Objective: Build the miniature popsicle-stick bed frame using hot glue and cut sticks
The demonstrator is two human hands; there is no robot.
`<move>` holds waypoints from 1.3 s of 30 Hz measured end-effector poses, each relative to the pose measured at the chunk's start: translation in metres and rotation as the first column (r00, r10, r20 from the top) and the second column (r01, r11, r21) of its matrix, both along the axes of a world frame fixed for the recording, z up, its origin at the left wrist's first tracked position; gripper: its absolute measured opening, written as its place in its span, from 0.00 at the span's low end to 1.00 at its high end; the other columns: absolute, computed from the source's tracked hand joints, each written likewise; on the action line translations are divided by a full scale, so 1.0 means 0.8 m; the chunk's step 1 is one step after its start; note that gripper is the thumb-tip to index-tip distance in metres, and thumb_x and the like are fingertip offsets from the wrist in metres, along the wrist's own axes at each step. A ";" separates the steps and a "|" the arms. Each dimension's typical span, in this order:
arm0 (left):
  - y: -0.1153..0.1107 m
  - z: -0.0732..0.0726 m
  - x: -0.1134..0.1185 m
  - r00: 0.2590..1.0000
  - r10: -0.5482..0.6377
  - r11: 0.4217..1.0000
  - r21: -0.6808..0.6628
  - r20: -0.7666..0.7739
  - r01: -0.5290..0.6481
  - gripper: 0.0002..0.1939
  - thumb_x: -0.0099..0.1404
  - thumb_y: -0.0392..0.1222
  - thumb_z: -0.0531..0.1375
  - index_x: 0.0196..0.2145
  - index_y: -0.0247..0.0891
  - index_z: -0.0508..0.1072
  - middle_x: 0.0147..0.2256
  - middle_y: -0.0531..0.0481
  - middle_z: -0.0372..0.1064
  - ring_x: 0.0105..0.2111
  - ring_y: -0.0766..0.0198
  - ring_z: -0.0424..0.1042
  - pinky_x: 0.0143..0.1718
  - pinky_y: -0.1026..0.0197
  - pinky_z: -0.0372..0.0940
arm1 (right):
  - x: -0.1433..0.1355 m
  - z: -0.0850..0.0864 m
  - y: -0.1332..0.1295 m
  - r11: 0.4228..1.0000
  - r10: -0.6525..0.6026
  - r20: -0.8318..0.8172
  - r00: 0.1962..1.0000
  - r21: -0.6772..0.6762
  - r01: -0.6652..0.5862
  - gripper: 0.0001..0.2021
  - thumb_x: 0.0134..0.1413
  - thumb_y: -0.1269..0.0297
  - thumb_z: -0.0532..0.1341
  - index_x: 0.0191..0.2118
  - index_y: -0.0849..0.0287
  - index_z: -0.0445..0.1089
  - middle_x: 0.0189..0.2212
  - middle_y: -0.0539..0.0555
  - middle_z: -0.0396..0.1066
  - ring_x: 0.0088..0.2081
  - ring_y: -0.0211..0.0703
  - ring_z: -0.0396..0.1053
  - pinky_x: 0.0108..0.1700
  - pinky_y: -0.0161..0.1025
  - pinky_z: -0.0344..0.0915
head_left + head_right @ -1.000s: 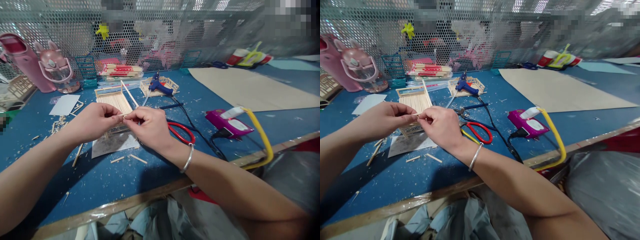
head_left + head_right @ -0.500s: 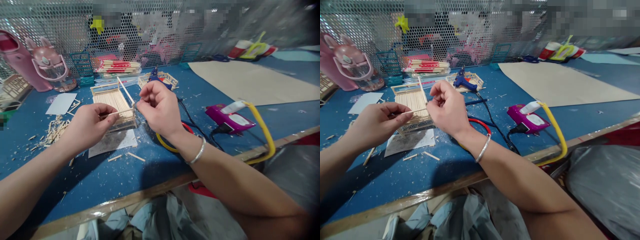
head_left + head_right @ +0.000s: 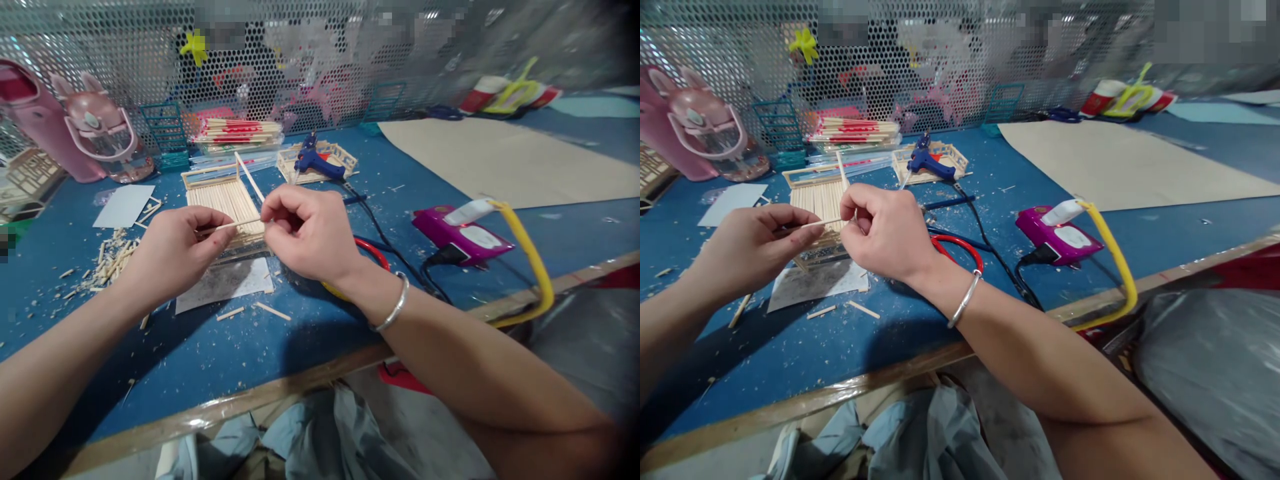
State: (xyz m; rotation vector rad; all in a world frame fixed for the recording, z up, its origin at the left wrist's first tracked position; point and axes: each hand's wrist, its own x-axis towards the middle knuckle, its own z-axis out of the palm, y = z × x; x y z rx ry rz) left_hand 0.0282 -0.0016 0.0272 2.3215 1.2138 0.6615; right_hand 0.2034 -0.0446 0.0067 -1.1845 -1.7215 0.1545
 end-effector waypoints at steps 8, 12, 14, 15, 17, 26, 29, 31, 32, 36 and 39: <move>0.004 0.001 -0.001 0.999 -0.033 0.999 -0.013 -0.031 0.033 0.15 0.59 0.50 0.56 0.33 0.36 0.76 0.24 0.51 0.71 0.22 0.66 0.63 0.25 0.64 0.57 | 0.003 0.004 0.002 0.998 0.005 0.066 0.998 -0.062 -0.001 0.05 0.39 0.75 0.53 0.24 0.59 0.61 0.19 0.46 0.60 0.23 0.33 0.56 0.29 0.34 0.54; 0.011 0.005 -0.004 0.997 -0.054 0.997 -0.052 -0.056 0.052 0.15 0.59 0.50 0.56 0.32 0.36 0.76 0.22 0.53 0.69 0.21 0.67 0.60 0.23 0.65 0.54 | 0.005 0.003 0.007 0.997 0.039 0.082 0.996 -0.064 -0.033 0.06 0.41 0.76 0.53 0.26 0.59 0.62 0.22 0.46 0.62 0.25 0.34 0.58 0.31 0.34 0.56; 0.015 0.008 -0.006 0.995 -0.050 0.996 -0.073 -0.084 0.044 0.16 0.58 0.51 0.56 0.31 0.37 0.76 0.21 0.54 0.67 0.20 0.68 0.58 0.21 0.65 0.53 | 0.008 0.002 0.010 0.995 0.067 0.095 0.993 -0.078 -0.060 0.06 0.41 0.76 0.53 0.27 0.59 0.62 0.23 0.47 0.63 0.27 0.34 0.59 0.33 0.34 0.56; 0.017 0.009 -0.007 0.995 -0.045 0.996 -0.083 -0.093 0.037 0.16 0.58 0.52 0.56 0.31 0.37 0.76 0.20 0.54 0.66 0.20 0.68 0.57 0.21 0.65 0.52 | 0.009 0.002 0.012 0.993 0.085 0.106 0.991 -0.087 -0.076 0.07 0.41 0.76 0.53 0.28 0.59 0.62 0.25 0.48 0.64 0.28 0.35 0.60 0.33 0.34 0.57; 0.021 0.012 -0.008 0.994 -0.037 0.995 -0.100 -0.101 0.027 0.17 0.58 0.53 0.56 0.30 0.38 0.75 0.20 0.54 0.65 0.19 0.68 0.57 0.21 0.65 0.52 | 0.012 0.003 0.015 0.989 0.119 0.138 0.983 -0.104 -0.105 0.08 0.40 0.76 0.54 0.29 0.59 0.63 0.28 0.49 0.66 0.30 0.36 0.61 0.34 0.34 0.58; 0.028 0.016 -0.011 0.974 -0.153 0.985 -0.103 -0.170 0.137 0.17 0.57 0.54 0.56 0.27 0.39 0.75 0.22 0.53 0.68 0.21 0.67 0.61 0.22 0.65 0.53 | 0.029 0.017 0.017 0.969 0.059 0.319 0.946 -0.247 0.022 0.07 0.37 0.77 0.53 0.24 0.61 0.65 0.21 0.48 0.63 0.24 0.34 0.58 0.29 0.34 0.52; 0.028 0.015 -0.011 0.974 -0.137 0.988 -0.092 -0.179 0.122 0.16 0.57 0.54 0.56 0.27 0.39 0.75 0.22 0.53 0.70 0.22 0.66 0.63 0.23 0.65 0.55 | 0.035 0.023 0.013 0.921 0.113 0.425 0.898 -0.384 0.066 0.07 0.37 0.77 0.55 0.24 0.60 0.67 0.19 0.47 0.64 0.22 0.33 0.57 0.26 0.34 0.50; 0.030 0.013 -0.011 0.977 -0.130 0.989 -0.098 -0.171 0.115 0.14 0.56 0.52 0.58 0.28 0.39 0.75 0.24 0.52 0.71 0.24 0.65 0.65 0.25 0.65 0.57 | 0.039 0.024 0.010 0.864 0.204 0.479 0.854 -0.498 0.074 0.05 0.38 0.76 0.58 0.23 0.59 0.68 0.18 0.47 0.65 0.21 0.33 0.57 0.24 0.34 0.49; 0.031 0.011 -0.012 0.978 -0.134 0.988 -0.104 -0.160 0.118 0.14 0.55 0.52 0.58 0.29 0.38 0.75 0.25 0.51 0.72 0.25 0.65 0.67 0.26 0.64 0.58 | 0.040 0.024 0.009 0.829 0.255 0.489 0.834 -0.554 0.071 0.05 0.38 0.76 0.59 0.22 0.59 0.68 0.17 0.47 0.65 0.20 0.32 0.57 0.23 0.34 0.49; 0.032 0.003 -0.020 0.979 -0.161 0.987 -0.039 -0.129 0.157 0.14 0.55 0.47 0.60 0.37 0.37 0.73 0.34 0.48 0.74 0.32 0.61 0.71 0.33 0.62 0.63 | 0.042 0.019 0.008 0.740 0.387 0.464 0.797 -0.672 0.031 0.07 0.37 0.77 0.61 0.21 0.58 0.68 0.17 0.46 0.65 0.19 0.32 0.58 0.21 0.33 0.49; 0.011 -0.001 -0.025 0.992 -0.080 0.968 0.228 -0.097 0.100 0.21 0.56 0.44 0.60 0.47 0.36 0.68 0.42 0.43 0.71 0.39 0.58 0.70 0.41 0.58 0.63 | 0.040 0.016 0.009 0.732 0.417 0.442 0.794 -0.681 -0.006 0.08 0.37 0.78 0.63 0.22 0.58 0.68 0.17 0.45 0.64 0.19 0.32 0.58 0.21 0.32 0.49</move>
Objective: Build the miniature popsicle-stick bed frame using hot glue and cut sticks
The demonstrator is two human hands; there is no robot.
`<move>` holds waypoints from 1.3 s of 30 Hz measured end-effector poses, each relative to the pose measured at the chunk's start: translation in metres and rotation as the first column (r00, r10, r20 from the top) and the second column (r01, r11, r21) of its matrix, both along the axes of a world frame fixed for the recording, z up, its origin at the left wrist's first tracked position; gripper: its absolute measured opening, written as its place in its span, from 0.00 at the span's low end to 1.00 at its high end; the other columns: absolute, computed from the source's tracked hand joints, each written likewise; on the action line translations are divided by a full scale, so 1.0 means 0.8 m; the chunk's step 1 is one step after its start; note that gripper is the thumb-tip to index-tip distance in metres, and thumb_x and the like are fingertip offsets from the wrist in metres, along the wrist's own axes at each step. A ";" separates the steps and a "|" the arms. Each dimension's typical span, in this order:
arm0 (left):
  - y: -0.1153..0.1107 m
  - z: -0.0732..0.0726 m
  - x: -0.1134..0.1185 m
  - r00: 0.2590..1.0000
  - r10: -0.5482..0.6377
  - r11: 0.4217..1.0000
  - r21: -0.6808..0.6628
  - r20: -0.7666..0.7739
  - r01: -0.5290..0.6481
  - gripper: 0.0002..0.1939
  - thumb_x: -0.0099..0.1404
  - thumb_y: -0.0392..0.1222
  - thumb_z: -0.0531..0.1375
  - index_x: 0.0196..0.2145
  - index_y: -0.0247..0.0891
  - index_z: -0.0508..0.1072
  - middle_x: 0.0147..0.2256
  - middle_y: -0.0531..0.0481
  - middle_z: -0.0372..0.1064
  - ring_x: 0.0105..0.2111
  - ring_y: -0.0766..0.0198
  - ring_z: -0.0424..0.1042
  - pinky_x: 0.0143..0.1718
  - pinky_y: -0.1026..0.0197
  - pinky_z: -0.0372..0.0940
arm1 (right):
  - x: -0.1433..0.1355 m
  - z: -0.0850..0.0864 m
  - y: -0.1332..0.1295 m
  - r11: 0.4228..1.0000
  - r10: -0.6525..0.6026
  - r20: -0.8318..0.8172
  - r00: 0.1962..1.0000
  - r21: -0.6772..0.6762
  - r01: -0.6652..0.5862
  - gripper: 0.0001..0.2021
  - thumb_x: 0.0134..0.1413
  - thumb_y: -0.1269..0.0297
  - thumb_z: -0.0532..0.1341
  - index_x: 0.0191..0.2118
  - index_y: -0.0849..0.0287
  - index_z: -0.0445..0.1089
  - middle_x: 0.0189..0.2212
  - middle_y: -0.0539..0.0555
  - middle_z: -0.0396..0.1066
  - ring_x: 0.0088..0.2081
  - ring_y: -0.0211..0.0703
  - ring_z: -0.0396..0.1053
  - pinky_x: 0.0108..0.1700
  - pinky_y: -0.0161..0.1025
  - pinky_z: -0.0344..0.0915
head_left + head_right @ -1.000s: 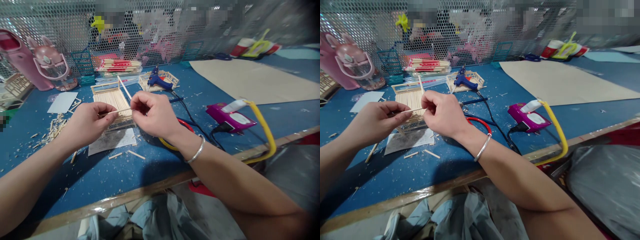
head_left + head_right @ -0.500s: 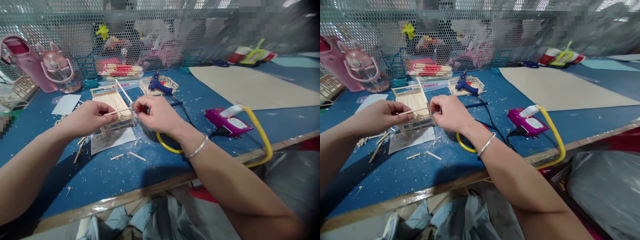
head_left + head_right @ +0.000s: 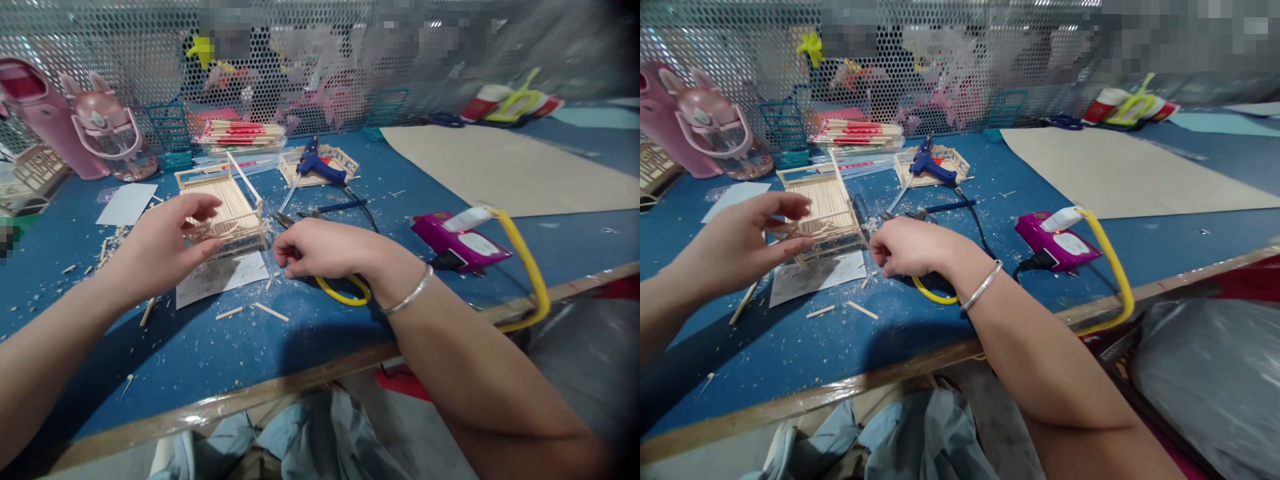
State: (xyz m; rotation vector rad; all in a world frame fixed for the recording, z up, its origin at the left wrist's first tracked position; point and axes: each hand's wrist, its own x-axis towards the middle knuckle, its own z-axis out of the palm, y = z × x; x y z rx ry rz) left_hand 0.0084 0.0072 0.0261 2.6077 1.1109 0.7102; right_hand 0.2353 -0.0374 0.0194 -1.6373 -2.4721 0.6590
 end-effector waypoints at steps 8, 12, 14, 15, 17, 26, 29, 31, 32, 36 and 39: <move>-0.060 -0.030 0.011 0.965 -0.263 0.964 0.043 0.006 0.263 0.11 0.63 0.37 0.52 0.39 0.39 0.73 0.32 0.48 0.74 0.30 0.65 0.70 0.31 0.64 0.64 | -0.011 -0.004 0.003 0.994 0.046 -0.048 0.998 -0.098 -0.051 0.06 0.43 0.75 0.62 0.21 0.59 0.67 0.15 0.43 0.60 0.19 0.31 0.56 0.23 0.31 0.49; -0.049 -0.042 0.005 0.994 -0.064 0.991 -0.113 0.092 0.074 0.11 0.63 0.42 0.55 0.39 0.37 0.74 0.30 0.48 0.75 0.23 0.67 0.67 0.27 0.64 0.63 | -0.013 -0.002 0.003 0.998 0.056 0.003 0.998 -0.024 -0.056 0.08 0.47 0.73 0.59 0.21 0.59 0.65 0.16 0.45 0.61 0.19 0.32 0.55 0.24 0.32 0.48; -0.046 -0.043 0.002 0.992 -0.020 0.991 -0.128 0.125 0.036 0.11 0.62 0.43 0.56 0.39 0.37 0.75 0.29 0.49 0.75 0.23 0.67 0.67 0.27 0.64 0.63 | -0.015 -0.001 0.002 0.998 0.059 0.011 0.998 0.006 -0.059 0.08 0.49 0.73 0.58 0.21 0.59 0.65 0.16 0.46 0.61 0.19 0.32 0.54 0.24 0.33 0.48; -0.046 -0.044 0.001 0.990 -0.030 0.991 -0.122 0.139 0.047 0.11 0.62 0.42 0.56 0.40 0.37 0.75 0.30 0.49 0.75 0.24 0.67 0.68 0.27 0.64 0.63 | -0.016 -0.001 0.001 0.998 0.060 -0.002 0.998 0.018 -0.060 0.08 0.49 0.73 0.57 0.22 0.59 0.65 0.17 0.46 0.61 0.20 0.32 0.55 0.24 0.33 0.48; -0.047 -0.047 0.003 0.983 -0.070 0.991 -0.100 0.170 0.087 0.12 0.62 0.42 0.57 0.43 0.37 0.74 0.32 0.48 0.75 0.27 0.66 0.70 0.30 0.63 0.65 | -0.020 0.000 0.000 0.998 0.050 -0.078 0.996 0.026 -0.048 0.07 0.50 0.73 0.56 0.24 0.59 0.65 0.19 0.47 0.62 0.21 0.33 0.56 0.25 0.32 0.50; -0.045 -0.057 0.015 0.944 -0.113 0.991 -0.033 0.311 0.130 0.09 0.62 0.39 0.58 0.39 0.38 0.77 0.35 0.47 0.77 0.33 0.63 0.75 0.35 0.63 0.68 | -0.040 -0.013 0.003 0.954 -0.142 -0.595 0.791 -0.295 -0.051 0.03 0.53 0.71 0.56 0.30 0.62 0.66 0.21 0.44 0.61 0.23 0.30 0.56 0.27 0.30 0.54; -0.045 -0.054 0.011 0.939 -0.090 0.993 -0.046 0.333 0.111 0.08 0.61 0.39 0.59 0.36 0.40 0.78 0.33 0.48 0.78 0.31 0.64 0.74 0.35 0.63 0.67 | -0.044 -0.014 0.002 0.900 -0.242 -0.648 0.722 -0.429 -0.082 0.04 0.54 0.71 0.55 0.29 0.62 0.65 0.19 0.43 0.61 0.19 0.28 0.53 0.22 0.29 0.50; -0.046 -0.051 0.008 0.928 -0.052 0.992 -0.091 0.368 0.092 0.07 0.60 0.39 0.60 0.34 0.40 0.78 0.32 0.49 0.78 0.30 0.64 0.74 0.35 0.63 0.67 | -0.044 -0.013 0.002 0.879 -0.284 -0.683 0.673 -0.466 -0.103 0.05 0.55 0.69 0.55 0.30 0.62 0.66 0.21 0.44 0.64 0.18 0.27 0.54 0.20 0.29 0.49; -0.046 -0.049 0.008 0.917 -0.010 0.987 -0.145 0.398 0.074 0.06 0.59 0.39 0.61 0.33 0.40 0.78 0.31 0.50 0.77 0.30 0.64 0.73 0.34 0.63 0.66 | -0.043 -0.013 0.002 0.891 -0.283 -0.709 0.646 -0.443 -0.097 0.05 0.54 0.69 0.56 0.30 0.62 0.66 0.21 0.45 0.65 0.19 0.27 0.56 0.21 0.29 0.51; -0.048 -0.046 0.012 0.821 0.233 0.800 -0.583 0.522 0.143 0.10 0.56 0.46 0.62 0.26 0.36 0.76 0.21 0.53 0.72 0.21 0.68 0.68 0.25 0.65 0.63 | -0.041 -0.017 0.003 0.983 -0.132 -0.817 0.561 -0.180 -0.031 0.05 0.46 0.70 0.63 0.33 0.62 0.71 0.23 0.45 0.68 0.25 0.29 0.63 0.28 0.29 0.59; -0.050 -0.048 0.016 0.724 0.360 0.540 -0.764 0.589 0.353 0.17 0.51 0.53 0.65 0.24 0.34 0.73 0.19 0.54 0.68 0.18 0.72 0.64 0.22 0.67 0.61 | -0.044 -0.021 0.002 0.997 0.013 -0.815 0.579 -0.031 -0.066 0.06 0.48 0.67 0.64 0.34 0.61 0.74 0.27 0.49 0.73 0.29 0.33 0.68 0.34 0.32 0.63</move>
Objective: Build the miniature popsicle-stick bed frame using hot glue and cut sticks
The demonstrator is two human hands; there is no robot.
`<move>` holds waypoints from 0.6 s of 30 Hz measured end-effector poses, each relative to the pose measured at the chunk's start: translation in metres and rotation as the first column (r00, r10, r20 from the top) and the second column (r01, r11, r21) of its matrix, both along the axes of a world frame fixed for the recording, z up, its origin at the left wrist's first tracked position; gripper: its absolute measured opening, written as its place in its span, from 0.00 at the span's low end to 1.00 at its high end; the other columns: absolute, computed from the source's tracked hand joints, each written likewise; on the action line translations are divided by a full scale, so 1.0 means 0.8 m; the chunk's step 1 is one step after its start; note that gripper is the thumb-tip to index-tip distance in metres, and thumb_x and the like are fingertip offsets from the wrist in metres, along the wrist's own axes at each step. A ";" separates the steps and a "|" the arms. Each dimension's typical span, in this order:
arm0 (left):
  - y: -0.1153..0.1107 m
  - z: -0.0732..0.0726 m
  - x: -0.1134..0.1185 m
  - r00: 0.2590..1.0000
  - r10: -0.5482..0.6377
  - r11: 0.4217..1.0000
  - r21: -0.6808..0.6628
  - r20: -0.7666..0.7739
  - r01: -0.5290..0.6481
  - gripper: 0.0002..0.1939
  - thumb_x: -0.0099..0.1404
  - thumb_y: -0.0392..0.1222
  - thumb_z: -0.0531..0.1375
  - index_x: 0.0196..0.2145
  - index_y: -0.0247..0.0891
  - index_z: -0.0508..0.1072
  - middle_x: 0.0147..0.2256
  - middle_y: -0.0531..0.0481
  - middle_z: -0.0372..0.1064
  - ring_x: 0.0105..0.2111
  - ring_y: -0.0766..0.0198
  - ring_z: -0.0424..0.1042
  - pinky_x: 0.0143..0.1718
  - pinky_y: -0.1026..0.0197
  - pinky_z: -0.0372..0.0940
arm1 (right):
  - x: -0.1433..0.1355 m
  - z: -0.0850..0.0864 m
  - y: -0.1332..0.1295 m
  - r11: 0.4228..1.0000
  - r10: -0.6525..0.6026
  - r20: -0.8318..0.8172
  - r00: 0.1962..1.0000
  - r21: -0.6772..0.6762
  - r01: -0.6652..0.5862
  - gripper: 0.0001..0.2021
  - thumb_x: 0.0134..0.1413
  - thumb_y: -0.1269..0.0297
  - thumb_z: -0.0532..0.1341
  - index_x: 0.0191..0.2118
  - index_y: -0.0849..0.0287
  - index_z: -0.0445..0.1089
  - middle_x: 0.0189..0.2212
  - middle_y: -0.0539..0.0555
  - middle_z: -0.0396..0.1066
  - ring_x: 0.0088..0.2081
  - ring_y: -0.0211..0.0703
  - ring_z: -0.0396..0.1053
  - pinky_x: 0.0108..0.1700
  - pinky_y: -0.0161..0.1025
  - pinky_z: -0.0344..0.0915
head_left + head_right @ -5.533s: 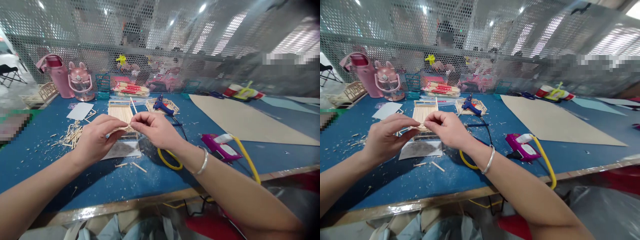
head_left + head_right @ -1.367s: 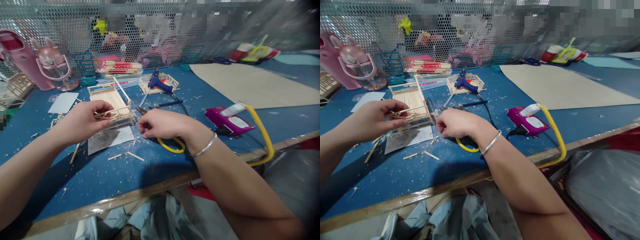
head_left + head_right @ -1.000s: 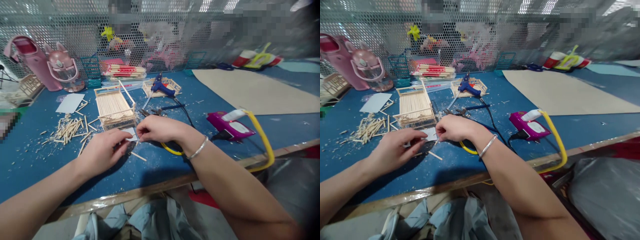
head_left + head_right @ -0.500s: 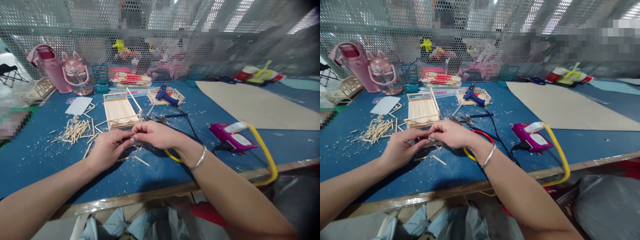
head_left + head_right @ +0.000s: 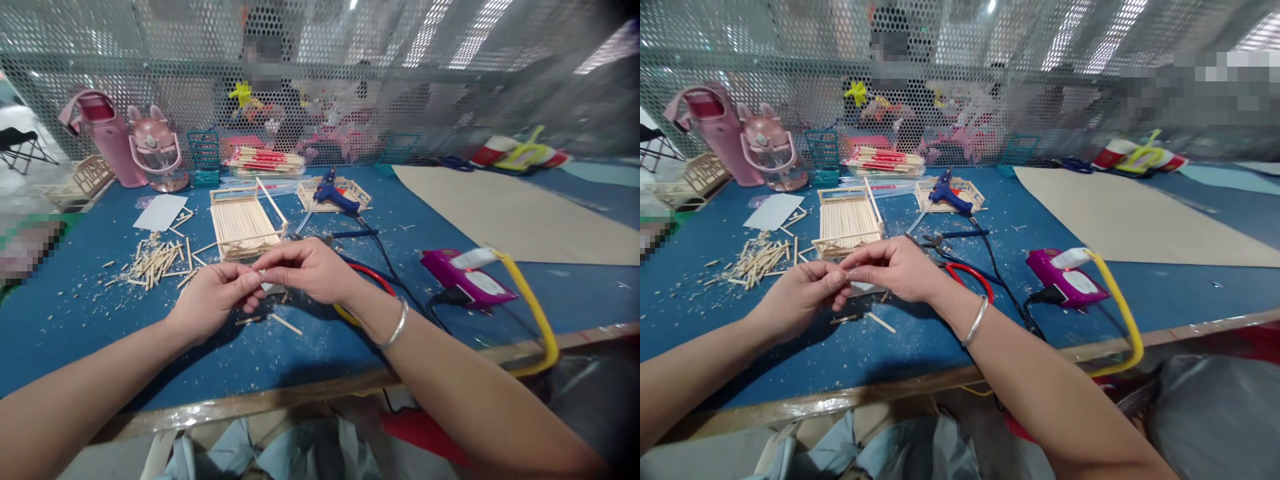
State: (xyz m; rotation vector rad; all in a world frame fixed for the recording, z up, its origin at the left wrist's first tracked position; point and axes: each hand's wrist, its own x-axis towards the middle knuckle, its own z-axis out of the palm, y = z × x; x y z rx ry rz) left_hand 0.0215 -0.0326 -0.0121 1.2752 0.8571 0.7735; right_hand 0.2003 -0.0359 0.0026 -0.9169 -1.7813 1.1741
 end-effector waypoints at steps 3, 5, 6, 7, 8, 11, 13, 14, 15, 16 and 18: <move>-0.001 -0.003 0.001 0.996 0.012 0.992 -0.123 0.089 -0.001 0.20 0.46 0.54 0.68 0.23 0.33 0.72 0.20 0.54 0.68 0.18 0.74 0.63 0.21 0.69 0.60 | -0.004 -0.001 -0.003 0.984 -0.022 0.061 0.998 0.178 0.011 0.05 0.49 0.68 0.63 0.33 0.60 0.76 0.27 0.49 0.74 0.29 0.33 0.68 0.34 0.32 0.64; 0.000 -0.005 0.000 0.996 0.020 0.991 -0.130 0.086 -0.009 0.20 0.45 0.54 0.69 0.22 0.32 0.71 0.19 0.55 0.68 0.17 0.74 0.63 0.20 0.69 0.59 | -0.006 0.000 -0.005 0.960 -0.069 0.103 0.992 0.276 0.038 0.04 0.49 0.69 0.63 0.32 0.60 0.76 0.25 0.48 0.73 0.28 0.33 0.68 0.33 0.31 0.63; 0.000 -0.005 0.000 0.997 0.021 0.992 -0.126 0.080 -0.010 0.21 0.45 0.54 0.69 0.22 0.32 0.71 0.19 0.55 0.67 0.16 0.74 0.62 0.20 0.69 0.59 | -0.007 0.000 -0.006 0.951 -0.091 0.123 0.988 0.305 0.049 0.04 0.50 0.69 0.63 0.31 0.60 0.75 0.25 0.48 0.73 0.28 0.32 0.67 0.32 0.30 0.63; 0.000 -0.005 -0.001 0.997 0.019 0.992 -0.124 0.075 -0.010 0.21 0.45 0.54 0.68 0.22 0.32 0.71 0.19 0.55 0.67 0.16 0.75 0.62 0.19 0.69 0.59 | -0.008 0.001 -0.007 0.945 -0.111 0.144 0.983 0.323 0.059 0.04 0.51 0.69 0.62 0.31 0.61 0.75 0.25 0.48 0.73 0.27 0.32 0.67 0.31 0.30 0.62; 0.000 -0.004 -0.001 0.997 0.017 0.992 -0.125 0.075 -0.008 0.21 0.46 0.55 0.68 0.22 0.32 0.71 0.19 0.55 0.67 0.16 0.75 0.62 0.19 0.69 0.59 | -0.008 0.003 -0.008 0.939 -0.128 0.169 0.977 0.337 0.065 0.04 0.52 0.69 0.61 0.31 0.61 0.74 0.25 0.48 0.72 0.27 0.32 0.67 0.31 0.30 0.62; 0.001 -0.002 -0.003 0.996 -0.009 0.988 -0.150 0.091 0.022 0.20 0.47 0.54 0.67 0.24 0.32 0.73 0.21 0.54 0.69 0.18 0.75 0.63 0.21 0.69 0.60 | -0.007 0.006 -0.010 0.917 -0.169 0.244 0.955 0.394 0.062 0.06 0.54 0.68 0.59 0.31 0.62 0.73 0.25 0.49 0.72 0.28 0.32 0.66 0.32 0.30 0.62; 0.001 0.000 -0.005 0.994 -0.032 0.985 -0.165 0.107 0.049 0.18 0.47 0.51 0.68 0.25 0.32 0.74 0.22 0.53 0.70 0.19 0.75 0.63 0.21 0.70 0.60 | -0.005 0.007 -0.010 0.898 -0.181 0.269 0.946 0.438 0.048 0.06 0.55 0.68 0.59 0.31 0.62 0.73 0.26 0.49 0.72 0.28 0.32 0.67 0.33 0.30 0.62; 0.001 0.000 -0.005 0.993 -0.038 0.984 -0.168 0.113 0.057 0.17 0.47 0.50 0.69 0.26 0.32 0.74 0.23 0.54 0.70 0.19 0.75 0.64 0.21 0.70 0.60 | -0.004 0.007 -0.010 0.892 -0.180 0.270 0.946 0.451 0.041 0.06 0.55 0.68 0.59 0.31 0.62 0.73 0.26 0.50 0.72 0.29 0.32 0.67 0.34 0.30 0.62; 0.002 0.001 -0.006 0.992 -0.041 0.984 -0.166 0.119 0.061 0.16 0.48 0.49 0.69 0.27 0.32 0.75 0.23 0.54 0.70 0.19 0.75 0.64 0.21 0.71 0.59 | -0.004 0.007 -0.010 0.890 -0.174 0.262 0.949 0.455 0.038 0.06 0.55 0.69 0.59 0.31 0.62 0.73 0.27 0.50 0.73 0.29 0.32 0.68 0.34 0.31 0.63; 0.002 0.001 -0.006 0.991 -0.041 0.985 -0.162 0.126 0.061 0.15 0.48 0.48 0.68 0.27 0.33 0.75 0.23 0.54 0.70 0.19 0.76 0.64 0.21 0.71 0.59 | -0.004 0.007 -0.010 0.892 -0.168 0.247 0.954 0.450 0.040 0.06 0.55 0.69 0.59 0.32 0.62 0.74 0.28 0.50 0.74 0.30 0.32 0.69 0.35 0.31 0.63; 0.002 0.002 -0.007 0.989 -0.045 0.987 -0.148 0.142 0.066 0.14 0.50 0.48 0.68 0.28 0.33 0.75 0.24 0.53 0.70 0.20 0.76 0.65 0.21 0.71 0.59 | -0.006 0.004 -0.011 0.902 -0.162 0.207 0.965 0.428 0.060 0.06 0.55 0.70 0.59 0.34 0.61 0.74 0.30 0.51 0.74 0.32 0.33 0.70 0.36 0.31 0.64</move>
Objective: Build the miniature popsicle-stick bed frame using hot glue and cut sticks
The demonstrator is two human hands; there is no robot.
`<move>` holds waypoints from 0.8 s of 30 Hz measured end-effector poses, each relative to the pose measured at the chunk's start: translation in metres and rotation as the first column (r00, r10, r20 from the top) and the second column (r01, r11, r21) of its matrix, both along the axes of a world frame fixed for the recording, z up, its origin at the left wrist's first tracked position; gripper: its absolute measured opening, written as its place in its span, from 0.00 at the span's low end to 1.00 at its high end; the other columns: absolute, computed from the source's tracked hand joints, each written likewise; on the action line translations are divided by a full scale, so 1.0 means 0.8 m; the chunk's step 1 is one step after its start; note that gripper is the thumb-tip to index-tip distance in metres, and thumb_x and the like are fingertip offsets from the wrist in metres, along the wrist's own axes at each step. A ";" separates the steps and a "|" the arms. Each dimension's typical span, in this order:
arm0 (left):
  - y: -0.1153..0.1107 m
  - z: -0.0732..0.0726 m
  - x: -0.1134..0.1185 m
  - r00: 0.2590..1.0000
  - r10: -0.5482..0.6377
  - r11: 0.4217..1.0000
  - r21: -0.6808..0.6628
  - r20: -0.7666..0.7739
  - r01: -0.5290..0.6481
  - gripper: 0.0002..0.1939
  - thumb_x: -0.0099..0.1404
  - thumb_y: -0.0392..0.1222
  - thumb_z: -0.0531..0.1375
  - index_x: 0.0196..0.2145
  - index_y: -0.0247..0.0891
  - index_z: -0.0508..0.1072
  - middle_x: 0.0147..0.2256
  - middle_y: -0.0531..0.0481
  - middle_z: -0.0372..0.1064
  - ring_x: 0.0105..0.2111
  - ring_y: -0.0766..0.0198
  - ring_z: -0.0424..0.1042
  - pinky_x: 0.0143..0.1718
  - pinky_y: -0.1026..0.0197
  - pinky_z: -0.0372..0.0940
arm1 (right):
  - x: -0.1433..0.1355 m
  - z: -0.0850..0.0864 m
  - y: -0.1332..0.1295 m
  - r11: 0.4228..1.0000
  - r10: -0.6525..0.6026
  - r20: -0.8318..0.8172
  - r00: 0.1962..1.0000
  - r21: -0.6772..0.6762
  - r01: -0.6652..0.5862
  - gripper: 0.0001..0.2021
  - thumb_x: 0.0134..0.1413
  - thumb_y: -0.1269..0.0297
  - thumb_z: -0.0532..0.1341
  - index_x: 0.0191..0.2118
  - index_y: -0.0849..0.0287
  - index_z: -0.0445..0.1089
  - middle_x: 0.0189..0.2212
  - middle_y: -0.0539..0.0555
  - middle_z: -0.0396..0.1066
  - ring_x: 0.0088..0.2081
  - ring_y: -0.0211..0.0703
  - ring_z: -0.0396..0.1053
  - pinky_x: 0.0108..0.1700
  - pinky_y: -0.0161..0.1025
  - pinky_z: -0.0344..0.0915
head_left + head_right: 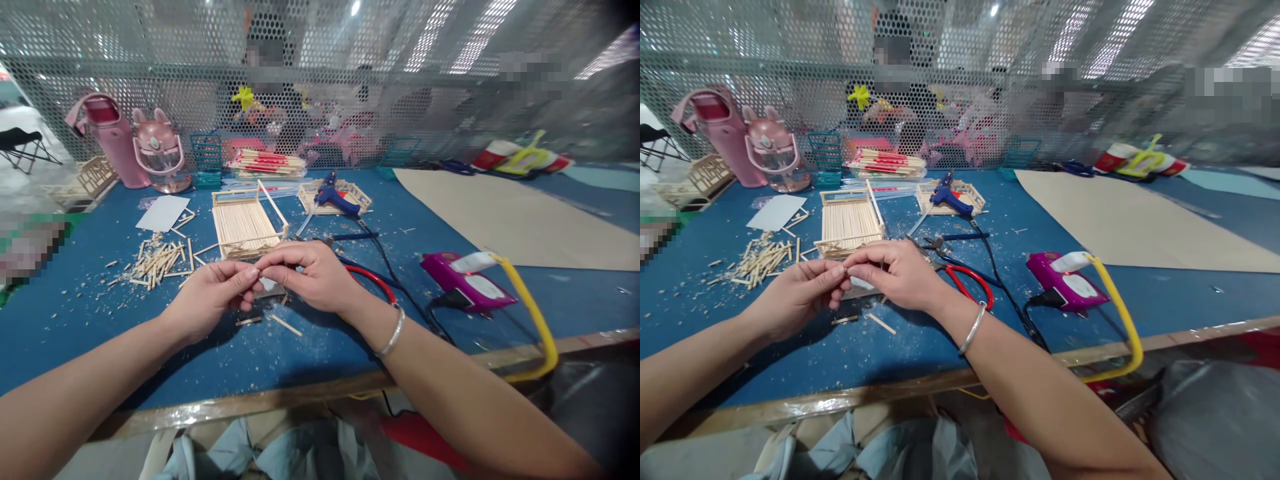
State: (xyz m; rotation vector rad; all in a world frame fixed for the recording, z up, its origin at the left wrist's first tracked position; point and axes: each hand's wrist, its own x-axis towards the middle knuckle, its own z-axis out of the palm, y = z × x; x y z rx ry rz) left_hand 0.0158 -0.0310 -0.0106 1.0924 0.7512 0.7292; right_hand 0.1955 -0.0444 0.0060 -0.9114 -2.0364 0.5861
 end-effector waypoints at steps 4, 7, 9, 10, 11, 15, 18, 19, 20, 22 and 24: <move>-0.002 0.000 0.000 1.000 0.001 1.000 0.028 0.013 -0.002 0.13 0.51 0.46 0.67 0.28 0.33 0.76 0.24 0.53 0.70 0.20 0.75 0.64 0.23 0.71 0.60 | -0.004 -0.006 0.001 0.998 -0.003 -0.058 0.998 0.056 0.006 0.06 0.53 0.70 0.61 0.36 0.61 0.74 0.29 0.51 0.73 0.31 0.33 0.69 0.35 0.32 0.65; -0.003 0.000 0.000 1.000 0.003 1.000 0.001 0.013 -0.003 0.13 0.51 0.47 0.67 0.30 0.34 0.77 0.25 0.52 0.71 0.21 0.74 0.65 0.23 0.70 0.61 | -0.003 -0.007 0.003 0.988 -0.024 -0.021 0.999 0.149 0.027 0.05 0.54 0.71 0.60 0.34 0.61 0.74 0.27 0.51 0.72 0.30 0.33 0.68 0.35 0.32 0.64; -0.003 -0.001 -0.001 1.000 0.001 1.000 -0.018 0.010 -0.001 0.12 0.52 0.46 0.67 0.32 0.35 0.77 0.26 0.51 0.72 0.21 0.74 0.65 0.24 0.69 0.62 | -0.001 -0.007 0.003 0.978 -0.061 0.043 0.997 0.204 0.051 0.05 0.54 0.71 0.60 0.33 0.61 0.74 0.27 0.51 0.72 0.31 0.34 0.68 0.35 0.32 0.64; -0.002 -0.002 -0.001 1.000 0.003 1.000 -0.021 0.006 -0.003 0.12 0.52 0.45 0.67 0.32 0.35 0.78 0.26 0.51 0.72 0.22 0.74 0.65 0.24 0.69 0.62 | -0.001 -0.007 0.002 0.971 -0.078 0.076 0.994 0.234 0.058 0.05 0.54 0.70 0.60 0.32 0.61 0.74 0.27 0.51 0.72 0.31 0.34 0.68 0.35 0.33 0.64; -0.001 -0.003 -0.001 1.000 0.002 1.000 -0.020 -0.004 -0.002 0.12 0.51 0.45 0.67 0.32 0.35 0.78 0.26 0.52 0.71 0.22 0.74 0.64 0.24 0.69 0.61 | -0.001 -0.007 0.002 0.963 -0.089 0.106 0.990 0.264 0.058 0.04 0.53 0.70 0.61 0.32 0.60 0.74 0.27 0.51 0.72 0.31 0.34 0.68 0.35 0.33 0.64; 0.001 -0.002 -0.002 0.999 -0.017 1.000 -0.021 -0.040 0.017 0.12 0.49 0.46 0.67 0.29 0.34 0.78 0.24 0.52 0.69 0.21 0.74 0.63 0.23 0.69 0.60 | 0.001 -0.005 -0.001 0.949 -0.084 0.171 0.982 0.315 0.027 0.05 0.54 0.69 0.60 0.32 0.59 0.74 0.28 0.51 0.74 0.32 0.35 0.69 0.36 0.33 0.64; 0.001 0.003 -0.005 0.977 -0.012 0.998 0.063 -0.213 0.026 0.14 0.52 0.49 0.64 0.29 0.34 0.77 0.24 0.51 0.70 0.18 0.73 0.61 0.21 0.67 0.58 | 0.009 0.005 0.000 0.966 -0.100 0.266 0.959 0.256 0.029 0.07 0.55 0.66 0.59 0.31 0.60 0.74 0.28 0.51 0.74 0.31 0.35 0.69 0.36 0.33 0.63; 0.001 0.004 -0.007 0.946 0.005 0.987 0.151 -0.325 0.047 0.15 0.54 0.50 0.62 0.30 0.35 0.77 0.25 0.50 0.71 0.18 0.72 0.61 0.20 0.66 0.58 | 0.013 0.008 0.002 0.977 -0.121 0.338 0.933 0.207 0.052 0.07 0.55 0.65 0.59 0.30 0.60 0.74 0.28 0.51 0.74 0.31 0.36 0.69 0.35 0.33 0.62; 0.002 0.006 -0.009 0.896 0.040 0.960 0.266 -0.443 0.089 0.15 0.56 0.50 0.60 0.31 0.35 0.77 0.25 0.50 0.72 0.19 0.70 0.62 0.22 0.65 0.58 | 0.018 0.012 0.003 0.985 -0.145 0.431 0.891 0.145 0.090 0.07 0.54 0.66 0.60 0.29 0.60 0.74 0.27 0.52 0.74 0.30 0.36 0.69 0.34 0.34 0.61; 0.005 0.007 -0.014 0.762 0.154 0.838 0.492 -0.629 0.237 0.13 0.59 0.48 0.57 0.33 0.36 0.77 0.28 0.48 0.74 0.23 0.66 0.67 0.27 0.62 0.61 | 0.028 0.017 0.007 0.979 -0.168 0.630 0.758 0.016 0.203 0.04 0.49 0.67 0.62 0.29 0.59 0.75 0.27 0.52 0.75 0.29 0.38 0.69 0.33 0.34 0.59; 0.009 0.005 -0.019 0.640 0.261 0.699 0.599 -0.723 0.392 0.12 0.60 0.45 0.56 0.34 0.38 0.77 0.30 0.47 0.76 0.29 0.61 0.71 0.33 0.60 0.62 | 0.035 0.019 0.010 0.957 -0.146 0.744 0.651 -0.059 0.283 0.05 0.46 0.68 0.63 0.32 0.58 0.76 0.28 0.52 0.76 0.29 0.39 0.69 0.32 0.35 0.58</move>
